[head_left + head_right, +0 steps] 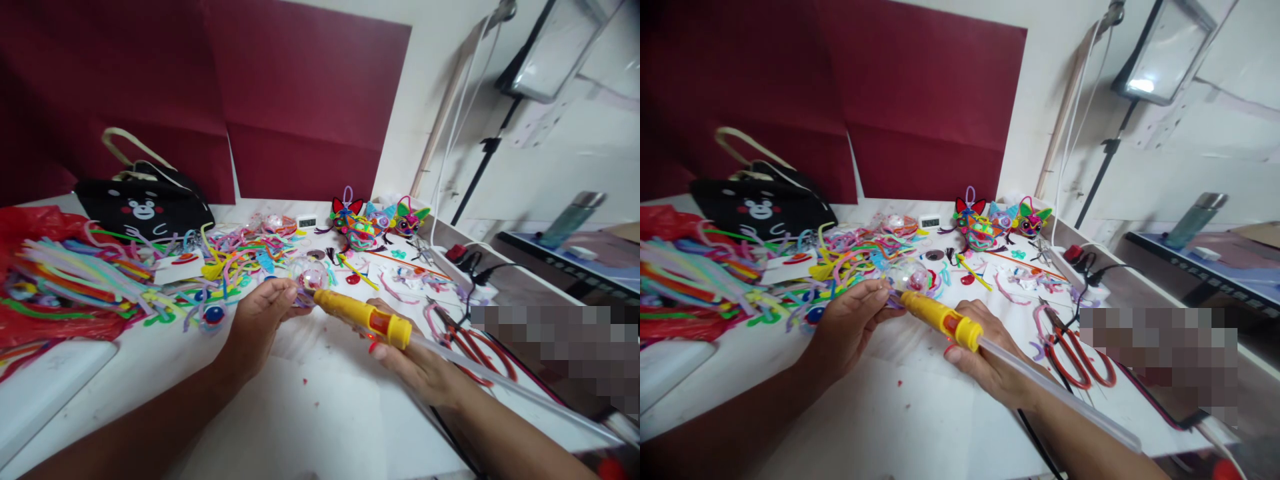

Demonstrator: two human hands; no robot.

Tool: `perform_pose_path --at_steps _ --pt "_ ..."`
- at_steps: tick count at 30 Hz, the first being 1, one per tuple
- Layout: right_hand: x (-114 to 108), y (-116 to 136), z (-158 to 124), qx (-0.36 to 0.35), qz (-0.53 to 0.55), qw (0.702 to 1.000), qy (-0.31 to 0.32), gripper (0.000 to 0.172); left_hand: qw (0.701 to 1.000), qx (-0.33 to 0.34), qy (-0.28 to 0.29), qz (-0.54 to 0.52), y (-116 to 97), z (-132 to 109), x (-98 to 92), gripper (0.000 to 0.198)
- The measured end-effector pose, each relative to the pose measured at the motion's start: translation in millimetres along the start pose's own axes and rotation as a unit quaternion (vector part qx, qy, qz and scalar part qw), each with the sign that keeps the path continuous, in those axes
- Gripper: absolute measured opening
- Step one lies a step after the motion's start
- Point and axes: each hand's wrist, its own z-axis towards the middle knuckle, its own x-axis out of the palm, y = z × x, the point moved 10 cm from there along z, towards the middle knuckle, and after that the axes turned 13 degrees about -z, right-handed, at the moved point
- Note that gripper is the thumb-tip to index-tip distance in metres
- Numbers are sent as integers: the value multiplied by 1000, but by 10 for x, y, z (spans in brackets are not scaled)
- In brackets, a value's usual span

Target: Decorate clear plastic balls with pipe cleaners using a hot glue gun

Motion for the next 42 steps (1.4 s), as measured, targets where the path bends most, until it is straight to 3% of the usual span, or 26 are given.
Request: perform_pose_path --at_steps 10,20,32,42 --pt "-15 9 5 -11 -9 1000 -8 41 1000 1 -4 -6 -31 -7 14 20" --pt "88 -60 -27 2 10 999 35 44 1000 -1 -4 -12 -21 -5 12 22" --pt "101 -67 -17 2 26 999 35 47 1000 -5 -5 -14 13 11 -22 24" --pt "241 -372 -171 99 98 986 87 49 1000 -5 -6 -14 25 20 -28 23"
